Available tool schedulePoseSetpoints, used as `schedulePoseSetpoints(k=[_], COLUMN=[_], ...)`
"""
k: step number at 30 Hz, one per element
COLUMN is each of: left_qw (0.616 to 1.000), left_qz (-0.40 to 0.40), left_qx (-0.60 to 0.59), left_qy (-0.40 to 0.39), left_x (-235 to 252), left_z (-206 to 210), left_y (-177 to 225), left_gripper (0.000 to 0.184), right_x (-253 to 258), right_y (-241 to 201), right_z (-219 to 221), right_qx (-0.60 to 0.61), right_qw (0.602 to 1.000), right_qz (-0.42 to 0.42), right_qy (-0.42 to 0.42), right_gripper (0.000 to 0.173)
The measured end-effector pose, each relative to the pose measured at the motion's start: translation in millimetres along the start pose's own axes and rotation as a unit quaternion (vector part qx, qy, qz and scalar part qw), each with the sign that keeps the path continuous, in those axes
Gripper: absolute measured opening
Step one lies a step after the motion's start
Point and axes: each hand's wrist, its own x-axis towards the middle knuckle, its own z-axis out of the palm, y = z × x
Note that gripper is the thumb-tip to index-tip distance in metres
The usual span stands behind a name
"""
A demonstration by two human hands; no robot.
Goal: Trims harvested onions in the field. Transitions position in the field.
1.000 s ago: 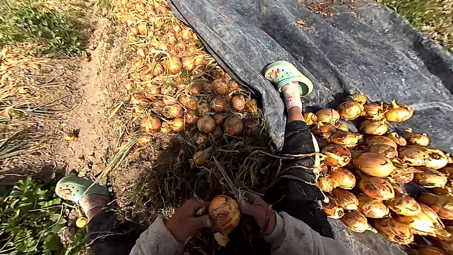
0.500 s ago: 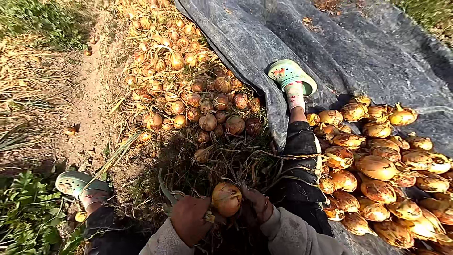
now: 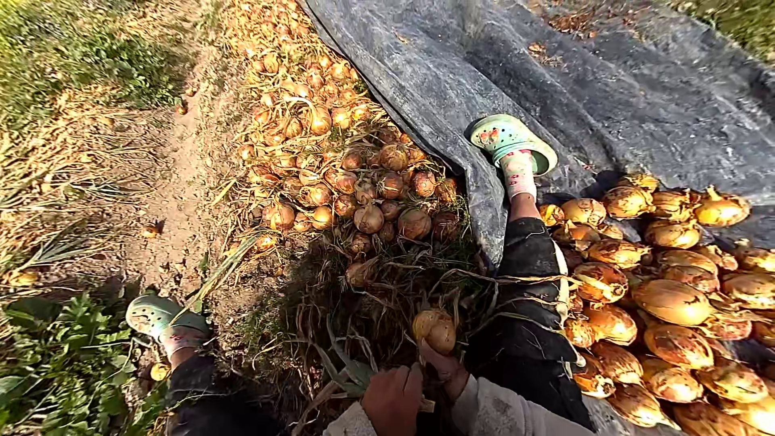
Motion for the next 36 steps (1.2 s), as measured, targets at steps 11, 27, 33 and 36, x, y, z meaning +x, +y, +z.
schedulePoseSetpoints(k=[11,27,33,36], left_qw=[0.978,0.858,0.813,0.795], left_qz=[0.146,0.001,-0.22,-0.24], left_qx=[-0.012,0.187,0.181,0.203], left_qy=[-0.15,-0.478,-0.507,-0.519], left_x=[156.4,185.8,172.5,158.3], left_z=[-60.5,-27.6,-29.9,-56.6], left_y=[4.6,-162.3,-160.4,-157.4], left_gripper=[0.021,0.04,0.048,0.035], right_x=[0.9,-27.6,-22.8,-25.4], right_y=[-70.6,-139.4,-89.9,-78.5], right_z=[-40.4,-99.2,-52.3,-34.6], right_qx=[-0.08,0.004,-0.124,-0.106], right_qw=[0.898,0.919,0.949,0.971], right_qz=[-0.403,-0.324,-0.259,-0.2], right_qy=[0.155,0.224,0.131,0.074], right_gripper=[0.027,0.06,0.041,0.033])
